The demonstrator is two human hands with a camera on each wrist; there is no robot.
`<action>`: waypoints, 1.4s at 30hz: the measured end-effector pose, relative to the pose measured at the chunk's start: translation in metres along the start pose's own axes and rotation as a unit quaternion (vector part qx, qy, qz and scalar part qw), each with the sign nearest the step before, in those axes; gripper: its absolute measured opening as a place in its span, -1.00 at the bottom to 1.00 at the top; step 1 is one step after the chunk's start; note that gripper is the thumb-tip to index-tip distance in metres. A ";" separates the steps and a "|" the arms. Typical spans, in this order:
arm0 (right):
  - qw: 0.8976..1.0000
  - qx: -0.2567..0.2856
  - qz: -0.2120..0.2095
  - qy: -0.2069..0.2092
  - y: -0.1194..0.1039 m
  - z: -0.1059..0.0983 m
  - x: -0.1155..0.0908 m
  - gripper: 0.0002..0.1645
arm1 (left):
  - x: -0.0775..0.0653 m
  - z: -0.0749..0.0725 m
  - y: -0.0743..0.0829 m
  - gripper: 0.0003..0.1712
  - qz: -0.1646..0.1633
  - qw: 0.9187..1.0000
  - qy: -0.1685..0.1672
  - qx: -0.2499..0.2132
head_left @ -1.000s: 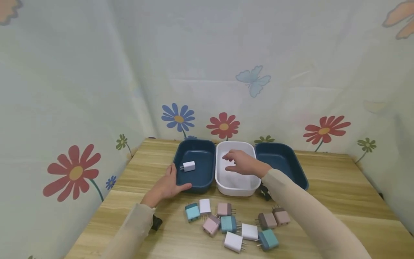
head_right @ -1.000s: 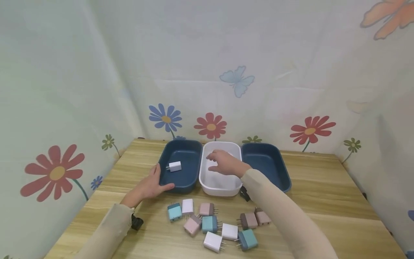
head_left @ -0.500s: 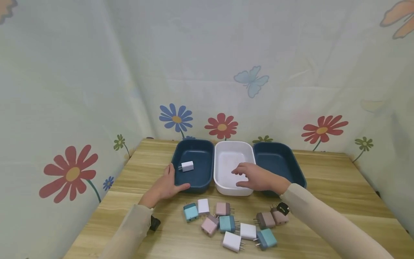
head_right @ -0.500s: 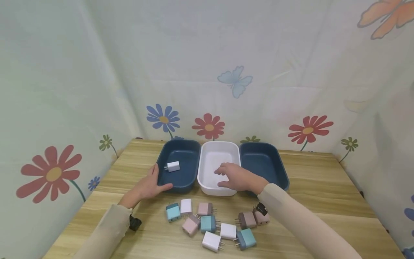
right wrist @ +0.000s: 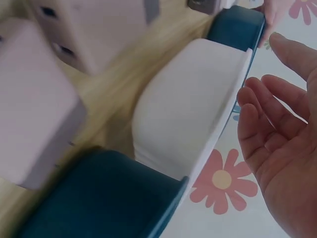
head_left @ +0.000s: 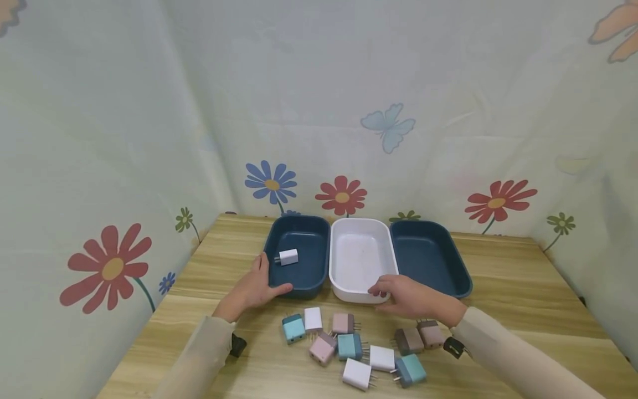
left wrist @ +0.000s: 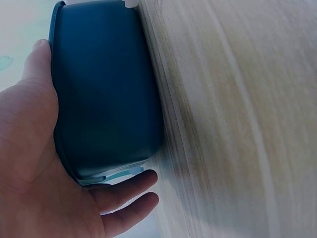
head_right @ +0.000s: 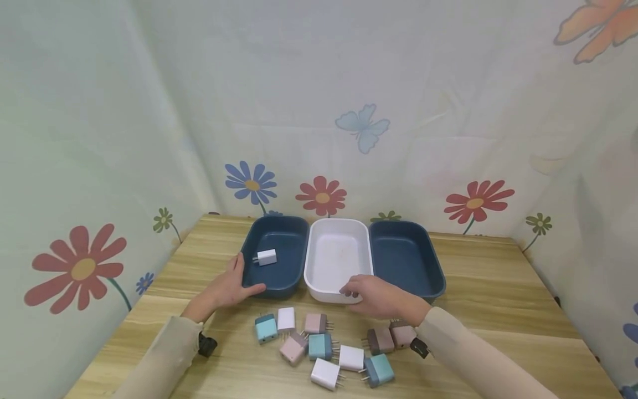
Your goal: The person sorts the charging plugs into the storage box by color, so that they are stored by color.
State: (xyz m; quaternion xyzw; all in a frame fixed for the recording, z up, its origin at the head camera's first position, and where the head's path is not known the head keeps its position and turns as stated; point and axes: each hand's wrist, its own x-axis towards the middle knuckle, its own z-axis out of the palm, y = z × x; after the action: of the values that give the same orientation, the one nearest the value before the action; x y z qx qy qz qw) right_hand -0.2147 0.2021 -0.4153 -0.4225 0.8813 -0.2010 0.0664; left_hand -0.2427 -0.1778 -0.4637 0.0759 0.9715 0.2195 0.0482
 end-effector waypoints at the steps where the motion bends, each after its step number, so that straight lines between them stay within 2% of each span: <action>1: 1.000 0.005 0.003 -0.004 0.000 0.002 -0.002 -0.64 | 0.000 0.000 0.000 0.39 0.001 1.000 0.000 0.001; 8: 1.000 0.011 -0.004 -0.022 -0.003 0.013 -0.018 -0.71 | 0.000 0.001 -0.001 0.40 0.001 1.000 0.001 0.003; 14: 0.999 0.008 -0.033 -0.041 -0.004 0.025 -0.026 -0.63 | -0.002 0.001 -0.002 0.37 0.000 1.000 0.000 -0.001; 22: 0.996 -0.032 -0.073 -0.033 -0.007 0.042 -0.034 -0.56 | -0.002 0.001 -0.002 0.37 0.001 1.000 -0.001 -0.004; 32: 0.996 -0.027 -0.076 -0.048 -0.012 0.051 -0.035 -0.46 | -0.001 0.001 -0.002 0.37 0.002 1.000 -0.003 -0.006; 40: 0.993 -0.037 -0.100 -0.044 -0.010 0.056 -0.034 -0.46 | 0.000 0.001 -0.002 0.36 0.002 1.000 -0.003 -0.006; 42: 0.994 -0.037 -0.095 -0.051 -0.010 0.055 -0.033 -0.46 | 0.000 0.001 -0.003 0.36 0.002 1.000 -0.002 -0.006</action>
State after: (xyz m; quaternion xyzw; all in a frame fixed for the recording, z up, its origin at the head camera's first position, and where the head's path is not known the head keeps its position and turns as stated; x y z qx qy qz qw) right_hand -0.1704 0.2053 -0.4634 -0.5158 0.8396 -0.1520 0.0762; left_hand -0.2432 -0.1800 -0.4657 0.0785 0.9698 0.2252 0.0502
